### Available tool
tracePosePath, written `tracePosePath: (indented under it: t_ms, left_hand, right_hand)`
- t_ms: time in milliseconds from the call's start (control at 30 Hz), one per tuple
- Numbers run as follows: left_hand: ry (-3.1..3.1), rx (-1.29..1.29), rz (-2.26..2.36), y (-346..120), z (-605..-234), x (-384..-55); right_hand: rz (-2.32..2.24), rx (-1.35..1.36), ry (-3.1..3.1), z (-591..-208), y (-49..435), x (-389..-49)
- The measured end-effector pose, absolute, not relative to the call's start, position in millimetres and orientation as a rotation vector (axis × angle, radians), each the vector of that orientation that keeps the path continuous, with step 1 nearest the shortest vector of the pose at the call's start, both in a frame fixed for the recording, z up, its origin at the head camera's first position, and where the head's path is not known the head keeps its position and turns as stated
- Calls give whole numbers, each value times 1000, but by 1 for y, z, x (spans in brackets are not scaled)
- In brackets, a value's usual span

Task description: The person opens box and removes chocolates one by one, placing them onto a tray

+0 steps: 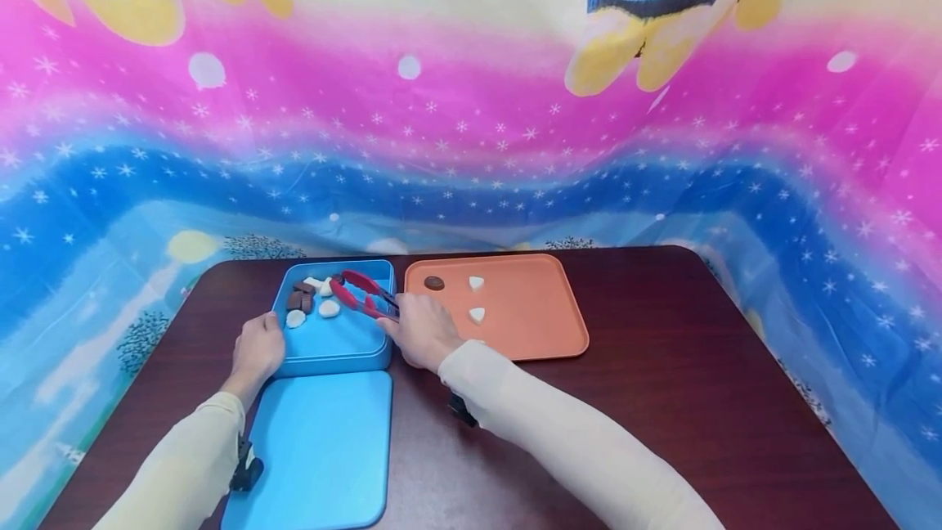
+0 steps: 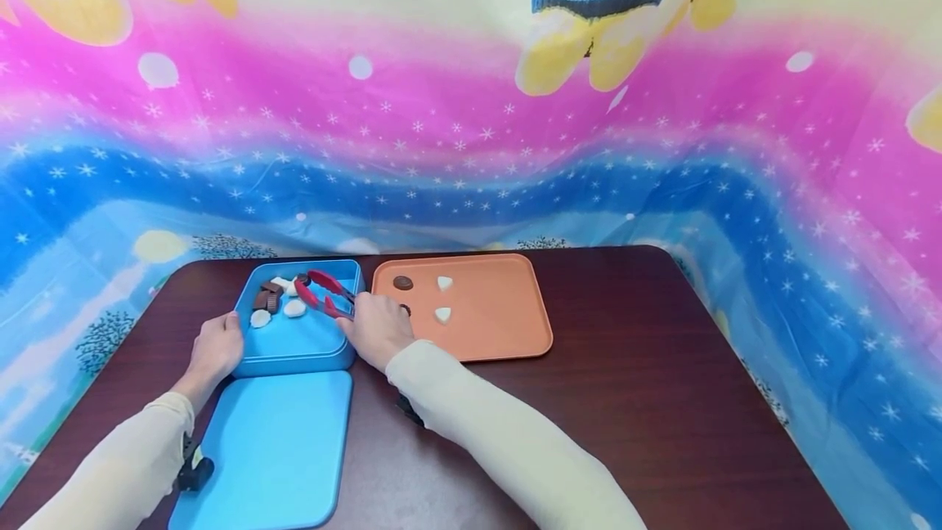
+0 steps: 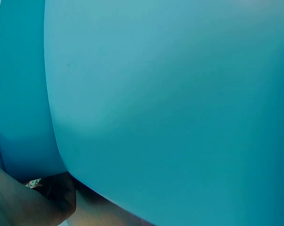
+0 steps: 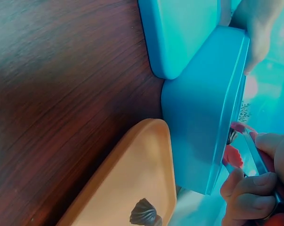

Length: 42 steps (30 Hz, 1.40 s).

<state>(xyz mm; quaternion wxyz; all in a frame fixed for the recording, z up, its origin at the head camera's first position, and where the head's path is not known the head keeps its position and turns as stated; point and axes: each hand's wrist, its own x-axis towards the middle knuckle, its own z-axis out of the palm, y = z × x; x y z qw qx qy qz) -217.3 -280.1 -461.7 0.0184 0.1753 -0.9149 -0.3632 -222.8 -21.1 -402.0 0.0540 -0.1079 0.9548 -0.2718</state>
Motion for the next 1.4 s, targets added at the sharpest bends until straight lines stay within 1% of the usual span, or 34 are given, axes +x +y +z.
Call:
tracePosePath:
  t_ms: [300,567,1033,1400]
  left_hand:
    - [-2840,569,-1146,-285,-460,-218]
    - [-2836,557,-1150,-285,-460,-219]
    - [-2845,551,-1156,-283,-461,-216]
    - [-2839,560,-1154,-279,-462,-217]
  right_hand:
    - [-874,-429,2947,-398,-6,-216]
    - [-963,-515,2920,-390,16,-203]
    - [-1012,-526,2911,-388,55,-185]
    - [-960,-508,2991,-392,86,-175]
